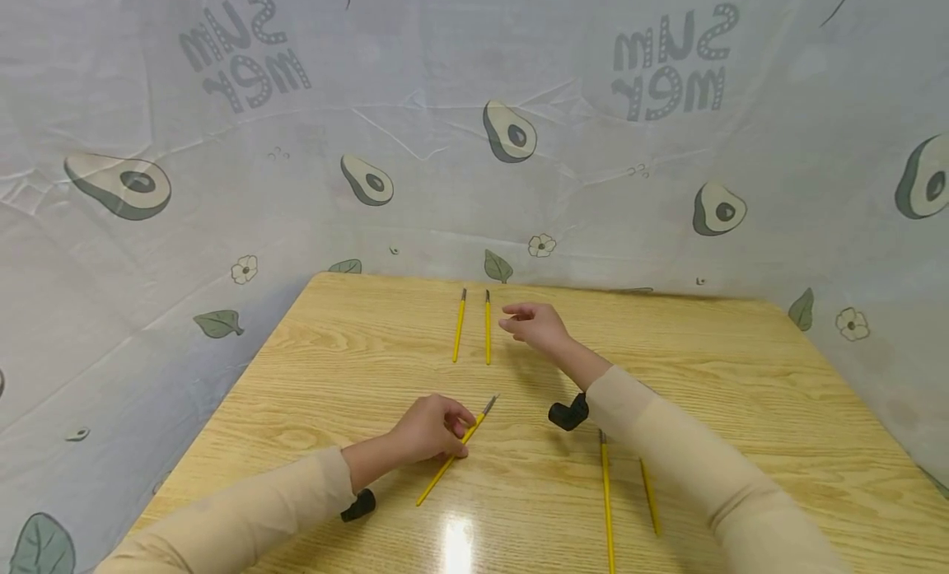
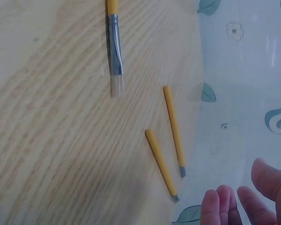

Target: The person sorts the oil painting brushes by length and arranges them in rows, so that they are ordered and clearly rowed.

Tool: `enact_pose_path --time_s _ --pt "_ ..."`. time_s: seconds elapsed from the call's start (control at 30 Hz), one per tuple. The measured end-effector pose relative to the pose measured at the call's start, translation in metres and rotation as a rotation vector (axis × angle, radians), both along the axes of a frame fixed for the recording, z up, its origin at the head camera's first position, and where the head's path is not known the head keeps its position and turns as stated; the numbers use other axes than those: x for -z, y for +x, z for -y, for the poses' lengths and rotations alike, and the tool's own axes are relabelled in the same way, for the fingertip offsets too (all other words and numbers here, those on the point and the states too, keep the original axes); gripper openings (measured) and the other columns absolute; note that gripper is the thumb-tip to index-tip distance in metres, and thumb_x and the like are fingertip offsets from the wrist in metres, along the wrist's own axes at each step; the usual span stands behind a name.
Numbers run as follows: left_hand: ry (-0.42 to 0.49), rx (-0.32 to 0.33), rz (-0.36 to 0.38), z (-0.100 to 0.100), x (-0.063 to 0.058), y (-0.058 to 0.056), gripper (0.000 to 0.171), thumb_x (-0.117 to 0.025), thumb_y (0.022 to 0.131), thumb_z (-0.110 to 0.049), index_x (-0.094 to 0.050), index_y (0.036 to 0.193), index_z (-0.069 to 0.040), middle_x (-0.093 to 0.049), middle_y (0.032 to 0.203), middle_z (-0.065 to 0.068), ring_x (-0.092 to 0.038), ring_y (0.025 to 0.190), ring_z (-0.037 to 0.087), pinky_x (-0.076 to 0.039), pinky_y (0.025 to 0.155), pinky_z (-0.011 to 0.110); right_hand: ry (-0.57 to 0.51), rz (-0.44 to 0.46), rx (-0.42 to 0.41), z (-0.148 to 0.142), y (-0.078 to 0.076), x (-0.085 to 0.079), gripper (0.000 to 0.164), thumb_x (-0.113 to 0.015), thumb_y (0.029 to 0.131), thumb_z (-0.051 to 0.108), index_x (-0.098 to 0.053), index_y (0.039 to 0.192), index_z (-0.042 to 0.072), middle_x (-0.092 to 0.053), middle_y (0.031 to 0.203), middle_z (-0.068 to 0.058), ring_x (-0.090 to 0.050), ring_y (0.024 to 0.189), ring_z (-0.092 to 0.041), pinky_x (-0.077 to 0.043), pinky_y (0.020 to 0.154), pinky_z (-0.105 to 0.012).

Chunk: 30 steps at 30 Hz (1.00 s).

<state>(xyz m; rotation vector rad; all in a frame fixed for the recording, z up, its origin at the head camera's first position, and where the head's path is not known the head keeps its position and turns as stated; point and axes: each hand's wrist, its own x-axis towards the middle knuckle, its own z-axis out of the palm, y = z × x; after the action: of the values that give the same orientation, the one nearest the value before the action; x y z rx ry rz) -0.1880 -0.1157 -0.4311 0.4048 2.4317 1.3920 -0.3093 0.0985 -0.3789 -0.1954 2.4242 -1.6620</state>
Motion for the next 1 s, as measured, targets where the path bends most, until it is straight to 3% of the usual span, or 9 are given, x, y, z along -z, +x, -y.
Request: enact_pose_path --time_s 0.2,0.5,1.0 --pt "-0.013 -0.008 -0.011 0.0 0.002 -0.001 0.03 -0.082 0.071 0.007 -0.072 0.098 -0.002 -0.06 0.073 0.002 -0.053 0.051 0.011 -0.05 0.044 0.024 -0.018 0.005 -0.017 -0.005 0.011 0.0 0.038 -0.064 0.096 0.014 -0.059 0.131 0.001 -0.058 0.123 -0.018 -0.057 0.114 -0.033 -0.047 0.098 -0.046" --pt "-0.029 -0.016 -0.015 -0.001 0.002 -0.002 0.029 -0.08 0.072 0.008 -0.073 0.098 -0.005 -0.062 0.07 0.002 -0.052 0.048 0.012 -0.049 0.043 0.023 -0.05 0.017 -0.05 -0.008 0.026 0.001 0.037 -0.064 0.096 0.013 -0.059 0.131 0.001 -0.059 0.12 -0.017 -0.054 0.116 -0.039 -0.048 0.097 -0.049" --pt "-0.006 -0.024 -0.053 0.002 0.001 0.001 0.032 -0.076 0.072 0.01 -0.073 0.101 -0.001 -0.062 0.072 0.001 -0.056 0.051 0.013 -0.051 0.044 0.027 -0.062 0.013 -0.078 -0.025 0.044 0.002 0.037 -0.062 0.097 0.011 -0.058 0.132 0.001 -0.06 0.113 -0.016 -0.053 0.115 -0.041 -0.047 0.098 -0.049"
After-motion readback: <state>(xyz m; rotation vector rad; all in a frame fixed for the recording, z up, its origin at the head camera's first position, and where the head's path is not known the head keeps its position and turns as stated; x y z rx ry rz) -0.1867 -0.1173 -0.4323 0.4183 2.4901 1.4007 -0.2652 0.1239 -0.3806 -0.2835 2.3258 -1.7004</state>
